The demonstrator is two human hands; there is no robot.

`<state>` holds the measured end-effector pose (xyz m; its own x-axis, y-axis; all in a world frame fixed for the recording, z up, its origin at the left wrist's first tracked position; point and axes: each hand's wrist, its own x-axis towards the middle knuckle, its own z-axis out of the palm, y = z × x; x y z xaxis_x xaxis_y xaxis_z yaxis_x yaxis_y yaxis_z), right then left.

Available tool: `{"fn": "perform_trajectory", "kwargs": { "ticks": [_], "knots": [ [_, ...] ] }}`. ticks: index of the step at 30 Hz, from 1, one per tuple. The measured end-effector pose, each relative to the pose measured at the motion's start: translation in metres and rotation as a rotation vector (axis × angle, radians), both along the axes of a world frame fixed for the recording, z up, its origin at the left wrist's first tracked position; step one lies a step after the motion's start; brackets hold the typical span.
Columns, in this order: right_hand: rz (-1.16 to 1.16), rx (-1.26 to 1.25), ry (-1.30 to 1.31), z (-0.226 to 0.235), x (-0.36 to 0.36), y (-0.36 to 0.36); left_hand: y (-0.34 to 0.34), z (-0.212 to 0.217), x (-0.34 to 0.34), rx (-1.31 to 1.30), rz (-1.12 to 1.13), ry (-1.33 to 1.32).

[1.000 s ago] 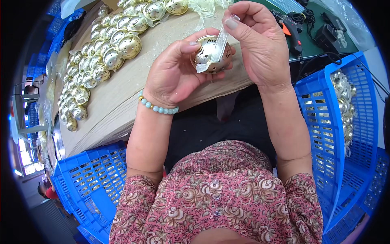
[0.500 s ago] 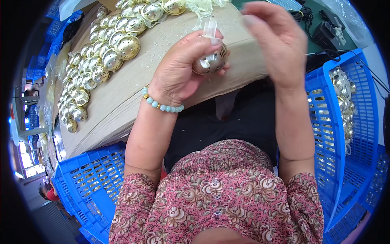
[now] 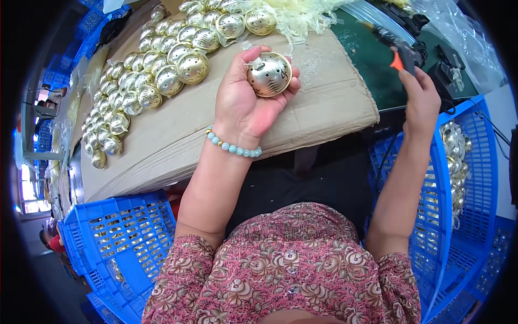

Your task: Gluing ribbon bows onto gold Christmas ornaments using a hot glue gun at a factory workstation.

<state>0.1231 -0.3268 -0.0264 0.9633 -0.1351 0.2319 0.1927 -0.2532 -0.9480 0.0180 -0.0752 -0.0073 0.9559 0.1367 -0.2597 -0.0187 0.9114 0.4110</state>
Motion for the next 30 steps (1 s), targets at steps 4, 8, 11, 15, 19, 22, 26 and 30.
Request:
{"fn": "perform_trajectory", "kwargs": {
  "ticks": [4,8,11,15,19,22,26,30],
  "knots": [
    [0.438,0.482,0.101,0.012,-0.042,0.016,0.002,-0.001,0.003,-0.033,0.035,0.007],
    [0.548,0.548,0.108,0.022,-0.067,0.041,-0.002,0.0,0.005,-0.049,0.047,0.023],
    [0.859,0.532,0.184,0.025,-0.07,0.043,0.001,-0.003,0.007,-0.045,0.045,0.007],
    [0.85,0.553,0.118,0.022,-0.076,0.053,-0.008,0.002,0.007,0.082,0.123,0.047],
    [0.867,0.461,0.105,0.015,-0.075,0.058,-0.011,0.002,0.007,0.105,0.16,0.083],
    [0.842,0.471,0.081,0.012,-0.075,0.061,-0.01,-0.002,0.008,0.097,0.126,0.054],
    [0.811,0.515,0.103,0.009,-0.073,0.061,-0.009,-0.004,0.007,0.094,0.12,0.051],
    [0.8,0.513,0.15,0.012,-0.074,0.06,-0.01,-0.004,0.006,0.099,0.114,0.043]
  ]
}}
